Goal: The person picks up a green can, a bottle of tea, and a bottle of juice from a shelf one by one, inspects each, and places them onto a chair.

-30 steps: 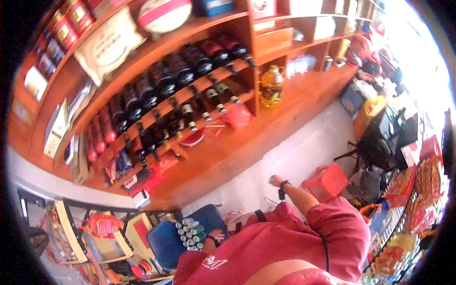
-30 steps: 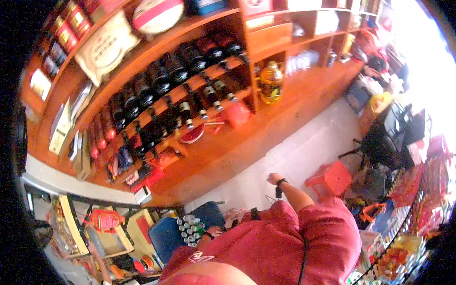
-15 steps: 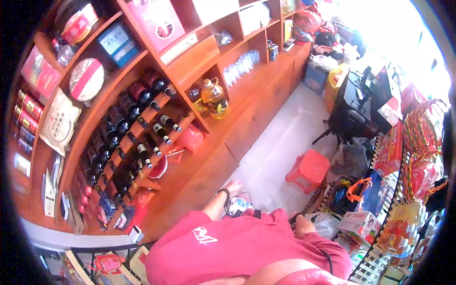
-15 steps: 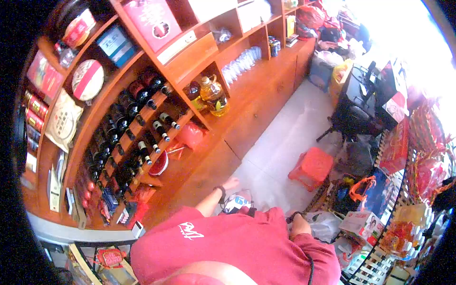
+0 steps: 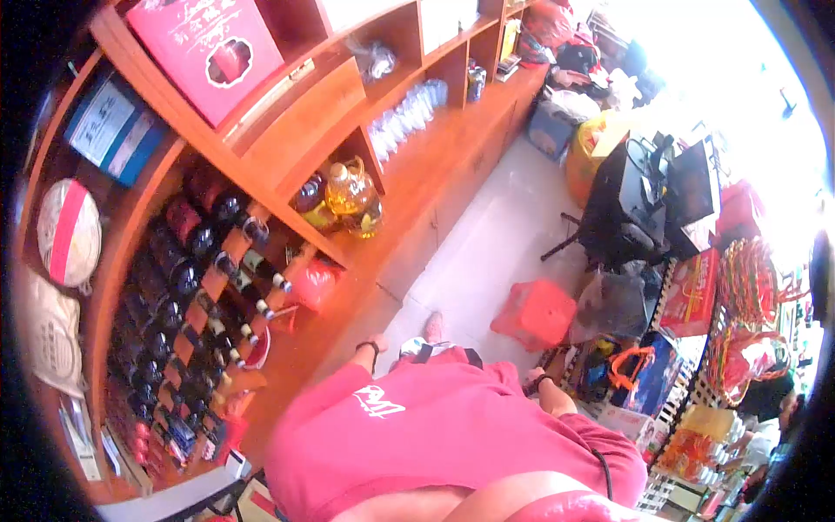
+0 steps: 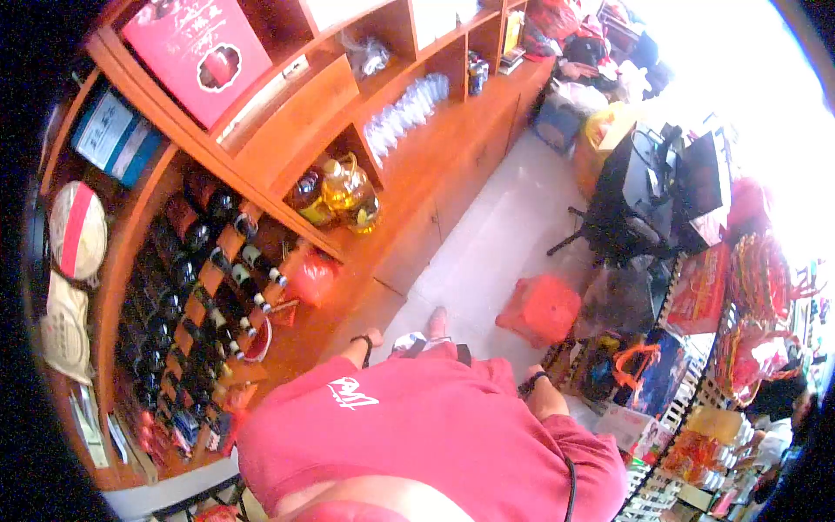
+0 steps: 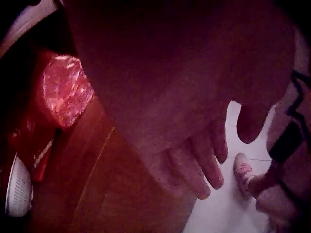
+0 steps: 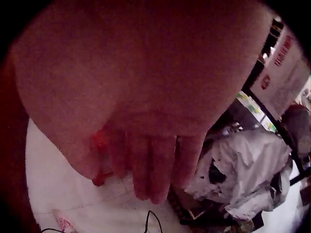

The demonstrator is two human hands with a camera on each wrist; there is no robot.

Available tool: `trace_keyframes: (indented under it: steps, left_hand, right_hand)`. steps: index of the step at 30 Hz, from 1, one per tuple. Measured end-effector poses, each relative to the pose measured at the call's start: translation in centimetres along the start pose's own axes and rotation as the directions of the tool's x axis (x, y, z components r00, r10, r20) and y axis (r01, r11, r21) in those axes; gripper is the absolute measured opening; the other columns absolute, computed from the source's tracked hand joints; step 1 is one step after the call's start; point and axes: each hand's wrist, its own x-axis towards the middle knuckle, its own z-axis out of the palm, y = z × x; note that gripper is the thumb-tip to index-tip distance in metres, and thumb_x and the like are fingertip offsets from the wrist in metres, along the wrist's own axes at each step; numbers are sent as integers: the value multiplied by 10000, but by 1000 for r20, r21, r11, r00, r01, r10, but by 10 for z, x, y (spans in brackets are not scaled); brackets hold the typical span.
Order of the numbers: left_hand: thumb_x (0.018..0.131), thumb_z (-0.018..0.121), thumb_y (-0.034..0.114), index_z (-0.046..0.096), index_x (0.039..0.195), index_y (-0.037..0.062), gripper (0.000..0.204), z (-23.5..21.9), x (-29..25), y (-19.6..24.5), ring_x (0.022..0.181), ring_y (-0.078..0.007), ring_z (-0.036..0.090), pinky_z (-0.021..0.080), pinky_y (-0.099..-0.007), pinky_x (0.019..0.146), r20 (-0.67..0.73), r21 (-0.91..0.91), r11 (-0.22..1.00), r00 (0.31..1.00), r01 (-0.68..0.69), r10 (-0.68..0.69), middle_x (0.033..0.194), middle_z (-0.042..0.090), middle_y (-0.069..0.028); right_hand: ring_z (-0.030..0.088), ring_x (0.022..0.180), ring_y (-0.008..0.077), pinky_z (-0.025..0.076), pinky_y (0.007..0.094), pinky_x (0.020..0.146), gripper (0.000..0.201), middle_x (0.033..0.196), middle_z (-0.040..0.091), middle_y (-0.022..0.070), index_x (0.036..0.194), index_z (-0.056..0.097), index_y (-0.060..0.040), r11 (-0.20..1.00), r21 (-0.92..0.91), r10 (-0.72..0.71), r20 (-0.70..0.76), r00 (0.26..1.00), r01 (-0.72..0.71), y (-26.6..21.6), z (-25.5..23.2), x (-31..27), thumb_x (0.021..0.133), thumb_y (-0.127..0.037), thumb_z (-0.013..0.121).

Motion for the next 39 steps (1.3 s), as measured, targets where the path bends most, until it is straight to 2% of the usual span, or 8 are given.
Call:
trace_keyframes:
  steps: [6,16,20,22,23,27,33,39]
  left_hand:
    - [896,564,319,711,1023,19,358,-12,18,-6,743,-256,719,580,-428,666,243,-414,907,969,72,34,874,741,-123]
    - [907,608,528,720,1136,60,533,-103,117,159,886,-230,627,487,-406,835,132,-569,820,977,-63,167,1082,702,-65]
    - [821,634,423,726,1102,64,465,-175,196,241,984,-309,707,531,-447,824,252,219,889,904,-401,346,1107,720,-196]
    - [798,657,446,731,1101,72,487,-203,234,274,1019,-334,701,544,-451,833,262,187,946,942,-264,212,1125,714,-189]
    - [798,656,429,732,1101,77,470,-216,245,294,1020,-336,701,545,-453,827,184,212,948,962,-238,201,1127,711,-191]
    - [820,648,354,755,980,45,364,-303,264,371,861,-316,721,547,-440,714,371,382,740,825,-554,426,944,741,-182]
    - [887,563,319,720,1101,47,380,-392,287,537,1070,-389,662,532,-471,904,73,270,885,925,-379,374,1115,687,-238]
    - [844,542,252,698,1127,52,380,-436,285,649,1052,-378,671,531,-467,877,208,260,736,781,-625,589,1104,693,-234]
  right_hand:
    - [707,955,345,558,455,792,286,1022,716,204,960,737,-55,676,-161,-736,-92,671,719,-85,-27,165,879,-288,591]
    - [690,887,365,557,477,748,231,922,672,234,911,655,-6,754,-251,-647,-125,752,607,-221,-187,172,913,-186,511]
    - [709,882,347,573,462,736,197,927,727,175,851,722,-39,533,-206,-786,239,570,821,-158,-229,217,780,-172,594]
    - [710,956,339,579,432,783,316,1048,724,197,1008,750,-42,920,-291,-146,367,919,263,-161,-294,196,852,-245,566]
    - [708,920,299,574,430,764,229,991,734,146,892,755,-84,601,-479,-532,357,768,640,-121,-296,228,847,-233,586]
    - [663,777,264,532,397,661,188,879,688,107,853,709,-79,999,27,-33,40,999,32,-60,-336,308,875,-197,564]
    - [595,561,211,470,348,506,179,710,618,47,793,641,-73,679,734,99,-75,992,-12,-23,-380,441,916,-142,531]
    - [661,939,321,531,430,822,317,1005,709,111,963,721,-97,724,-315,-548,279,789,614,-109,-460,456,878,-379,603]
